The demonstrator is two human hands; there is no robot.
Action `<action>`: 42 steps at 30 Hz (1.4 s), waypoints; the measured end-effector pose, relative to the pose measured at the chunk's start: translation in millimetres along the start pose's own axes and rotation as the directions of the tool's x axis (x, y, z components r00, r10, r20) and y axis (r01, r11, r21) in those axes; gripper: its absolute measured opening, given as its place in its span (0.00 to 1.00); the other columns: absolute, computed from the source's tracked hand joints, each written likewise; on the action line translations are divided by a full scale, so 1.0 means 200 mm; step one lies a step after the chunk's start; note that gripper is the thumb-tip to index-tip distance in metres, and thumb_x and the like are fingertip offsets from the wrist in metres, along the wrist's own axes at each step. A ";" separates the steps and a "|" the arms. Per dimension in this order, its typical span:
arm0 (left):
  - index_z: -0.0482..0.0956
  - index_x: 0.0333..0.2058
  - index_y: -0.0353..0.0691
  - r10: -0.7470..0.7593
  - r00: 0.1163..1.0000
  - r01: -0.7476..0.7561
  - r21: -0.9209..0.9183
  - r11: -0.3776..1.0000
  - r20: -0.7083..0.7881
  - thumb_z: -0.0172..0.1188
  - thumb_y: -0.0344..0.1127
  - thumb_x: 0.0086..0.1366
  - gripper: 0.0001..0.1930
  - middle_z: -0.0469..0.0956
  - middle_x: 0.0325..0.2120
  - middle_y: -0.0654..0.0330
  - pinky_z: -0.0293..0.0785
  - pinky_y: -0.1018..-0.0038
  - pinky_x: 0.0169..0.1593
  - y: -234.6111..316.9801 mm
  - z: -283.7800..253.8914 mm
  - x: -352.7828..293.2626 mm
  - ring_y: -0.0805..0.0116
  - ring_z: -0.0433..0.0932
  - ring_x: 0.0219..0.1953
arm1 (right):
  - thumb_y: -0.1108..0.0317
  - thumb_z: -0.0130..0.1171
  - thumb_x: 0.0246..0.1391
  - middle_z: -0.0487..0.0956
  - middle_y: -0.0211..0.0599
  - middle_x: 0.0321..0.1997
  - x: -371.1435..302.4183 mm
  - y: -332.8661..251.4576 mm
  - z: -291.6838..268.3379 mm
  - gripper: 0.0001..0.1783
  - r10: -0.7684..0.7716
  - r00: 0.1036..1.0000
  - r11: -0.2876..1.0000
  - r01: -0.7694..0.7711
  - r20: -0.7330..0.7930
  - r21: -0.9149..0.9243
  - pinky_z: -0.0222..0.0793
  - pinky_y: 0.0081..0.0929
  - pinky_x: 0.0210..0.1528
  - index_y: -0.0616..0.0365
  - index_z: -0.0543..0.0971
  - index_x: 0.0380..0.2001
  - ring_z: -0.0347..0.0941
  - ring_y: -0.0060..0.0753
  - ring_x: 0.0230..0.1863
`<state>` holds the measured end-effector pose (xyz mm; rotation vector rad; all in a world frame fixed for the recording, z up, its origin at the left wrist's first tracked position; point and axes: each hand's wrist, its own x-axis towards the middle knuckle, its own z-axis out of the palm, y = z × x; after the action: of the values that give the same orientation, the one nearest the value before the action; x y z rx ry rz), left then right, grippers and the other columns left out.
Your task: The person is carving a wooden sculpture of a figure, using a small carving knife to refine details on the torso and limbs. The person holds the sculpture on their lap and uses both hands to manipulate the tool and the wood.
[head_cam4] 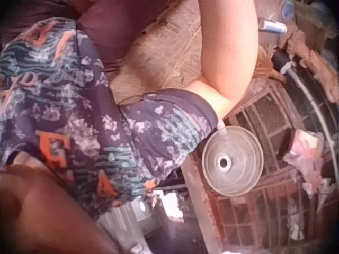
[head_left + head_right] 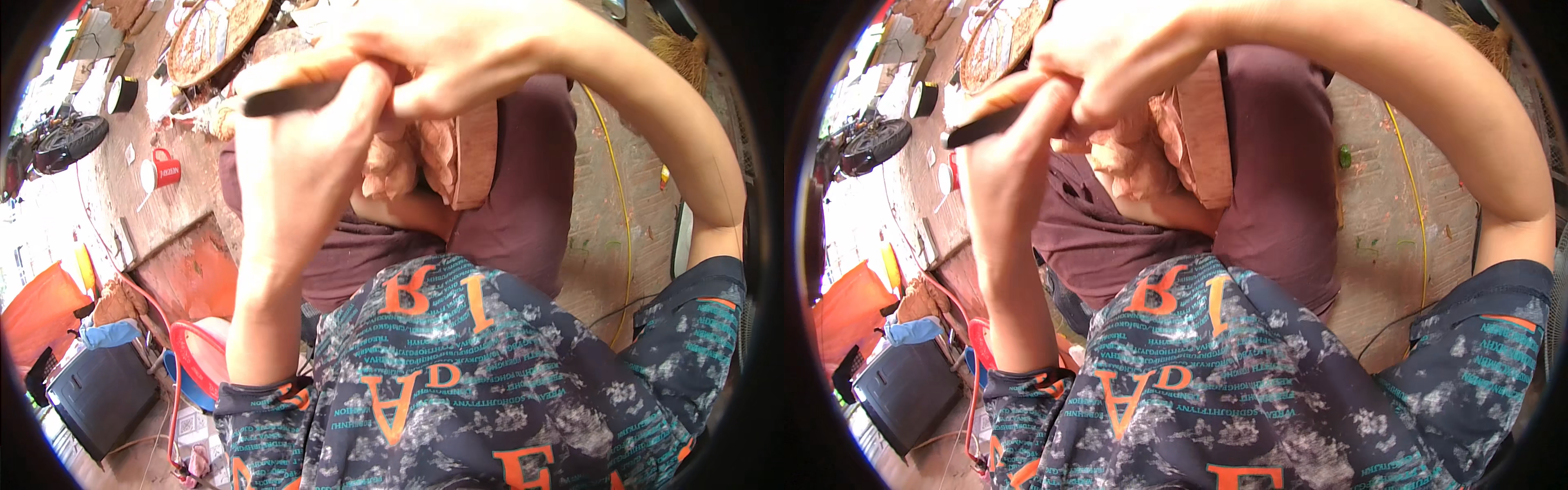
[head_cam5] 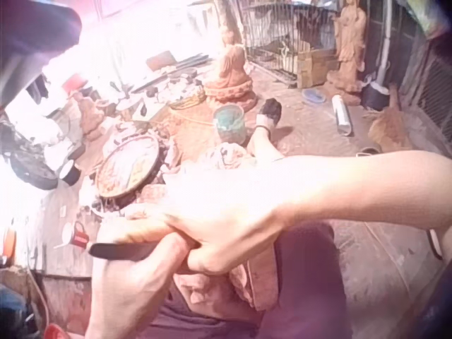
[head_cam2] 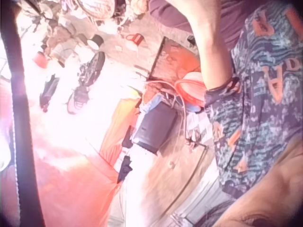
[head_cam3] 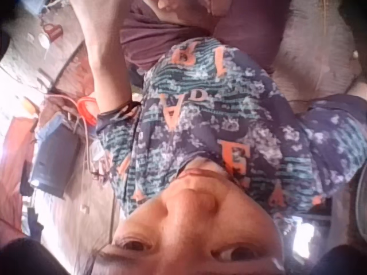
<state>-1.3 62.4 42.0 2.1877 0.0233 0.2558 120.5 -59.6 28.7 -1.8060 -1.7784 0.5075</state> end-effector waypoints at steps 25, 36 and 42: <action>0.81 0.41 0.26 -0.355 0.932 0.090 -0.900 0.427 -0.075 0.53 0.26 0.69 0.10 0.78 0.44 0.49 0.78 0.74 0.49 -0.15 0.22 -0.33 0.65 0.80 0.42 | 0.69 0.62 0.45 0.76 0.42 0.57 -0.23 -0.33 0.58 0.27 0.218 0.607 0.822 -0.537 -0.764 -0.191 0.64 0.39 0.58 0.64 0.77 0.52 0.70 0.43 0.57; 0.83 0.38 0.28 -0.297 0.953 0.143 -0.770 0.621 -0.062 0.55 0.22 0.65 0.08 0.78 0.37 0.54 0.77 0.79 0.41 -0.10 0.18 -0.30 0.72 0.79 0.36 | 0.71 0.60 0.46 0.80 0.36 0.51 -0.20 -0.31 0.62 0.22 0.178 0.511 0.780 -0.594 -0.841 -0.196 0.60 0.34 0.61 0.60 0.81 0.48 0.75 0.34 0.54; 0.83 0.38 0.29 -0.274 0.959 0.160 -0.663 0.731 -0.070 0.55 0.19 0.64 0.08 0.79 0.34 0.55 0.76 0.79 0.40 -0.12 0.13 -0.28 0.72 0.79 0.34 | 0.67 0.60 0.46 0.80 0.37 0.51 -0.21 -0.36 0.58 0.22 0.265 0.598 0.747 -0.623 -0.756 -0.231 0.59 0.33 0.61 0.60 0.81 0.48 0.74 0.34 0.54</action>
<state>-50.3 49.7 -1.1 1.4360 0.2493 0.2608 -9.6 -89.8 -22.5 -2.3896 -0.9207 -0.4720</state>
